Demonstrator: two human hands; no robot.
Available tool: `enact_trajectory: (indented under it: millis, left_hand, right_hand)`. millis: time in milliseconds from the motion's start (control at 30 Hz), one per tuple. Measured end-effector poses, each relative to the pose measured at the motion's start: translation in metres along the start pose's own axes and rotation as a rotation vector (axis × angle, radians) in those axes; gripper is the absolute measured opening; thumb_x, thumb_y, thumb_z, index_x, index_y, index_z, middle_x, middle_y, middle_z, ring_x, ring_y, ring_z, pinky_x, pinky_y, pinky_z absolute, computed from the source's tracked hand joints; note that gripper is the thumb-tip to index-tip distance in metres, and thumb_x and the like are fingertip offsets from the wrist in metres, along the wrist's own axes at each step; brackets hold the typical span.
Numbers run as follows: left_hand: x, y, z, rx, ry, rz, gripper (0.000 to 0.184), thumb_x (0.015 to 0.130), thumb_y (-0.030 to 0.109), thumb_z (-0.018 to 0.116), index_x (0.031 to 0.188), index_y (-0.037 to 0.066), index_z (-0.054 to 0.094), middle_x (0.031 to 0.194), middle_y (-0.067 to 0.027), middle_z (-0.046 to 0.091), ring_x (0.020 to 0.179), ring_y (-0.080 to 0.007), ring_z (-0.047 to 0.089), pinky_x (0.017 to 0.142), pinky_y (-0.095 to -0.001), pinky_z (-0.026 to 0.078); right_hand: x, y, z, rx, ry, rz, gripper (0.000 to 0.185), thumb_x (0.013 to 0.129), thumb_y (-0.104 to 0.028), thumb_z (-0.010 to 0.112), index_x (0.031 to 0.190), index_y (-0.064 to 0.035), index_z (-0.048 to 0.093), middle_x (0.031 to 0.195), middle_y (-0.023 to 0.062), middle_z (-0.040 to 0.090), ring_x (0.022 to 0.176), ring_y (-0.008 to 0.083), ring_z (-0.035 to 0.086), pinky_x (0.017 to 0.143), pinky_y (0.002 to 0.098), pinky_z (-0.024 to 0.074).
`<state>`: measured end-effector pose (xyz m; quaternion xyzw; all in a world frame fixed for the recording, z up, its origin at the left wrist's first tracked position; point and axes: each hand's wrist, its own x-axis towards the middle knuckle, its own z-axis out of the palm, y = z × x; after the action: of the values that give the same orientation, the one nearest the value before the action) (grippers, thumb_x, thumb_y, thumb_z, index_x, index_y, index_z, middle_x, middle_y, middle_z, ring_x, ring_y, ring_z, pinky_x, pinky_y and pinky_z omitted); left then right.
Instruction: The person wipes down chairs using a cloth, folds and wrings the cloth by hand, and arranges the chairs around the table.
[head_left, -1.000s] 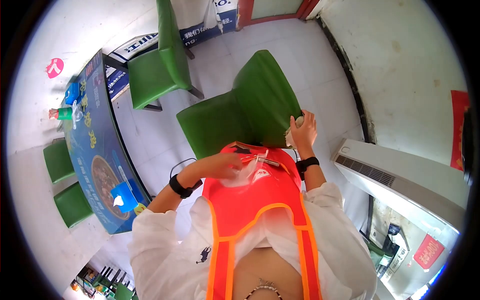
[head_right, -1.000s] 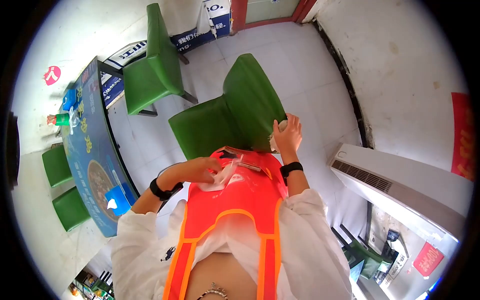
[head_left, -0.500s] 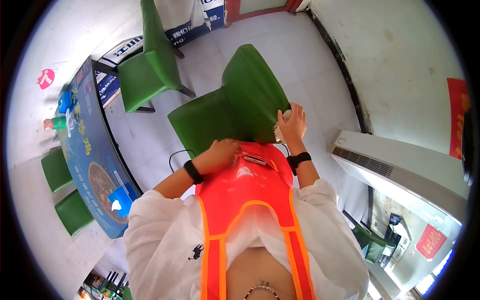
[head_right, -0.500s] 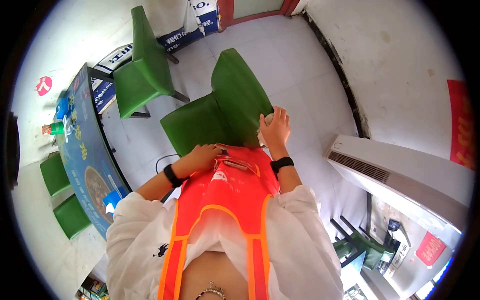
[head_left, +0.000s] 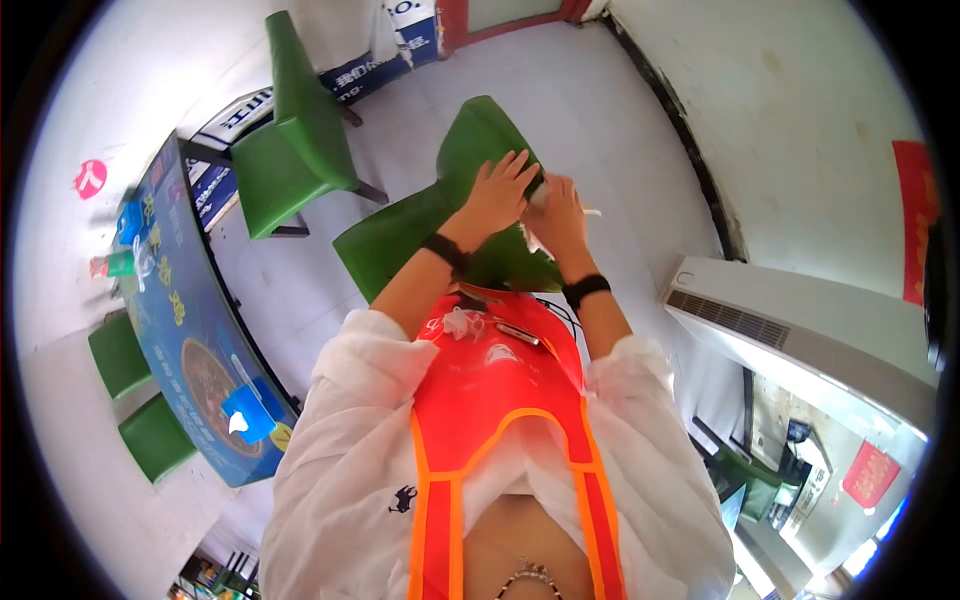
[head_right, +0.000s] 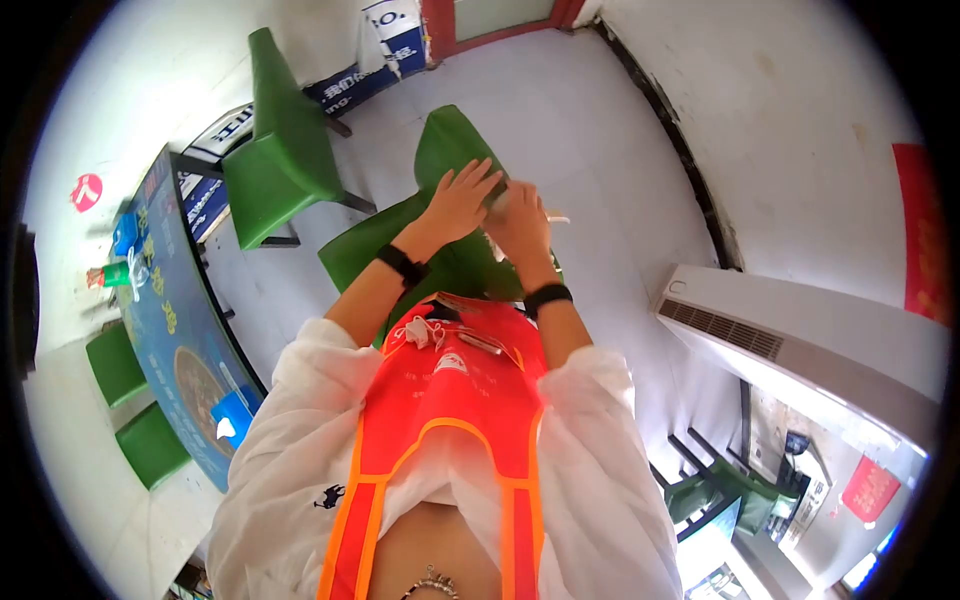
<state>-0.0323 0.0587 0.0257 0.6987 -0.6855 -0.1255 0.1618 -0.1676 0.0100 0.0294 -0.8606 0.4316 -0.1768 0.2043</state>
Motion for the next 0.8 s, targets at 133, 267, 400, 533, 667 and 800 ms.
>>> enact_trajectory:
  millis: [133, 267, 400, 533, 667, 800]
  left_hand:
    - [0.009, 0.013, 0.015, 0.121, 0.167, -0.020, 0.040, 0.083, 0.039, 0.049, 0.123, 0.031, 0.045, 0.139, -0.0062, 0.028, 0.127, -0.0330, 0.023, 0.093, -0.0614, 0.026]
    - [0.011, 0.008, 0.016, 0.058, 0.112, -0.001, 0.039, 0.083, 0.037, 0.051, 0.121, 0.028, 0.048, 0.139, -0.0063, 0.027, 0.126, -0.0353, 0.024, 0.094, -0.0563, 0.028]
    - [0.016, -0.001, 0.006, 0.107, 0.023, 0.084, 0.037, 0.083, 0.035, 0.052, 0.118, 0.026, 0.050, 0.138, -0.0065, 0.030, 0.125, -0.0357, 0.025, 0.094, -0.0533, 0.030]
    - [0.003, -0.007, -0.009, -0.043, 0.078, 0.044, 0.030, 0.084, 0.023, 0.050, 0.113, 0.018, 0.053, 0.134, -0.0083, 0.035, 0.123, -0.0363, 0.030, 0.092, -0.0567, 0.030]
    - [0.010, -0.032, -0.007, -0.388, 0.037, 0.174, 0.034, 0.084, 0.014, 0.050, 0.118, 0.016, 0.049, 0.133, -0.0150, 0.035, 0.122, -0.0414, 0.030, 0.094, -0.0618, 0.023]
    - [0.016, 0.021, -0.018, 0.111, 0.069, -0.440, 0.049, 0.085, 0.017, 0.049, 0.131, 0.013, 0.033, 0.140, -0.0196, 0.020, 0.129, -0.0412, 0.016, 0.093, -0.0663, 0.017]
  right_hand:
    - [-0.067, 0.022, -0.037, -0.022, -0.039, 0.172, 0.051, 0.065, -0.022, 0.070, 0.109, -0.0107, 0.046, 0.108, 0.0098, 0.048, 0.099, 0.0294, 0.049, 0.078, 0.0387, 0.0462]
    - [-0.067, 0.046, -0.039, 0.292, -0.043, 0.335, 0.037, 0.070, -0.025, 0.068, 0.098, -0.0067, 0.052, 0.093, 0.0112, 0.058, 0.087, 0.0308, 0.055, 0.073, 0.0379, 0.0458]
    - [-0.012, 0.058, -0.012, 0.708, -0.166, 0.288, 0.043, 0.079, -0.036, 0.060, 0.105, -0.0024, 0.053, 0.083, 0.0130, 0.062, 0.074, 0.0213, 0.058, 0.068, 0.0339, 0.0458]
    - [0.005, 0.076, 0.019, 1.009, -0.683, 0.598, 0.046, 0.087, -0.040, 0.047, 0.114, -0.0018, 0.050, 0.095, 0.0096, 0.062, 0.079, 0.0173, 0.056, 0.074, 0.0313, 0.0447]
    - [-0.004, 0.112, 0.027, 1.076, -0.792, 0.268, 0.047, 0.091, -0.043, 0.038, 0.114, -0.0034, 0.051, 0.109, 0.0057, 0.054, 0.095, 0.0123, 0.050, 0.085, 0.0261, 0.0398]
    - [-0.047, 0.142, 0.055, 0.550, -1.121, -0.227, 0.034, 0.079, -0.024, 0.053, 0.107, -0.0037, 0.052, 0.107, 0.0164, 0.053, 0.098, 0.0284, 0.051, 0.088, 0.0342, 0.0396]
